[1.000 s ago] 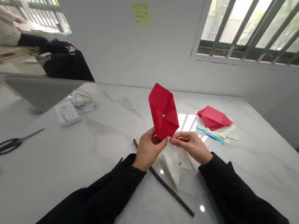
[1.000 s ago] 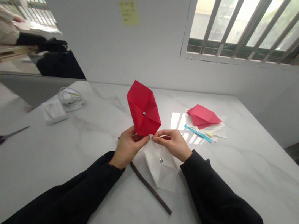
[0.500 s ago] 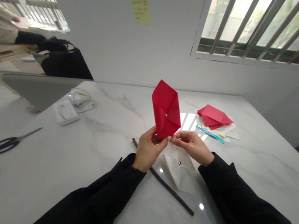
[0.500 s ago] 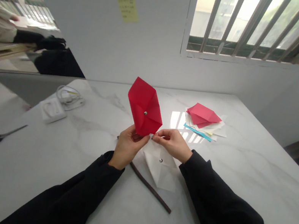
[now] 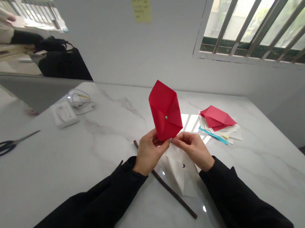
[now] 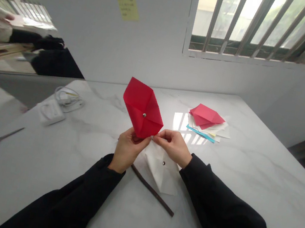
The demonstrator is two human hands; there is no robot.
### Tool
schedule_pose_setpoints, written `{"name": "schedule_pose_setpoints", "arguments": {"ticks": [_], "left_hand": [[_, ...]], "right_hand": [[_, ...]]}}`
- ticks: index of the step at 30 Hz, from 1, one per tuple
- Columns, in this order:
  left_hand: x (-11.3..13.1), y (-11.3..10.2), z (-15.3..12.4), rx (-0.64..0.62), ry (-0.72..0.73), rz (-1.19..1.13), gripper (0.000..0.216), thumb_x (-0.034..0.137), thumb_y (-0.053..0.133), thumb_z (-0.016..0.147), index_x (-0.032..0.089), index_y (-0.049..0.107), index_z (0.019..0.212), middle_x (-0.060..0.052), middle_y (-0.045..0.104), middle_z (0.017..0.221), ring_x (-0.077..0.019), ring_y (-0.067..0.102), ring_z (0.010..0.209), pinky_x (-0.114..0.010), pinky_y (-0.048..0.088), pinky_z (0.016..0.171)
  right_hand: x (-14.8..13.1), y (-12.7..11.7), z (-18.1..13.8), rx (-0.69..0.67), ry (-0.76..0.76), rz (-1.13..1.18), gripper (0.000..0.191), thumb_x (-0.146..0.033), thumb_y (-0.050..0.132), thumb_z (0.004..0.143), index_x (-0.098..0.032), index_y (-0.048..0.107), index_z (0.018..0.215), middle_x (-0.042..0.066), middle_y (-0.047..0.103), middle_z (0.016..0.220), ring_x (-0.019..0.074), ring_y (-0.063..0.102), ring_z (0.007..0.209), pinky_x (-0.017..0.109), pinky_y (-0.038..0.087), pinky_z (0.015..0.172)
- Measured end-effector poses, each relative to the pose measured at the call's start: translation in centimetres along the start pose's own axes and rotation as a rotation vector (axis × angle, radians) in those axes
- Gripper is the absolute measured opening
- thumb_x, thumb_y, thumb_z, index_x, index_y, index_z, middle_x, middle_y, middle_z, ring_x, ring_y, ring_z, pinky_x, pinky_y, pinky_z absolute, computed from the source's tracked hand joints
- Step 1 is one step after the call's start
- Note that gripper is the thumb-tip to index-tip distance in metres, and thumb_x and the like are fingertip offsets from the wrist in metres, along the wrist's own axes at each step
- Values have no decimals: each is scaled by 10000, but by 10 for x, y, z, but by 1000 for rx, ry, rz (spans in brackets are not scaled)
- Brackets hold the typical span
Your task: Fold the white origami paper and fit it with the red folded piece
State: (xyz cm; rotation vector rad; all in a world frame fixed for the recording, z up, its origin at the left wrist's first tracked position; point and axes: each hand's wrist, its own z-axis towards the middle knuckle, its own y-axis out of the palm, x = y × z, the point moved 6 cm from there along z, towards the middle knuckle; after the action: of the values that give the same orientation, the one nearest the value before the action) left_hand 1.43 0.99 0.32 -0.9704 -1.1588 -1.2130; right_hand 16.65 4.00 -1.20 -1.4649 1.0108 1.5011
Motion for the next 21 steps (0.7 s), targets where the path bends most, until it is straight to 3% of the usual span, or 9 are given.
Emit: {"name": "schedule_pose_setpoints", "arguments": {"ticks": [10,21], "left_hand": [[5,-3,-2,48,8,51,222,237,790,730,166,712,926,-49,795,891,-235,761,845,-319,610,796],[2,-2,-1,35,11,15,263,242,809,727,147,713,953,-65,797,922,-245,766,869,-317,610,807]], "right_hand": [[1,1,-1,35,-52,-13,314,-479,810,774,-194,687,825,51,739,864,182,676,812,335,539,812],[-2,1,-2,72,-106,-69,298,-463,800,793,-184,701,825,57,754,847,176,681,778,327,534,766]]}}
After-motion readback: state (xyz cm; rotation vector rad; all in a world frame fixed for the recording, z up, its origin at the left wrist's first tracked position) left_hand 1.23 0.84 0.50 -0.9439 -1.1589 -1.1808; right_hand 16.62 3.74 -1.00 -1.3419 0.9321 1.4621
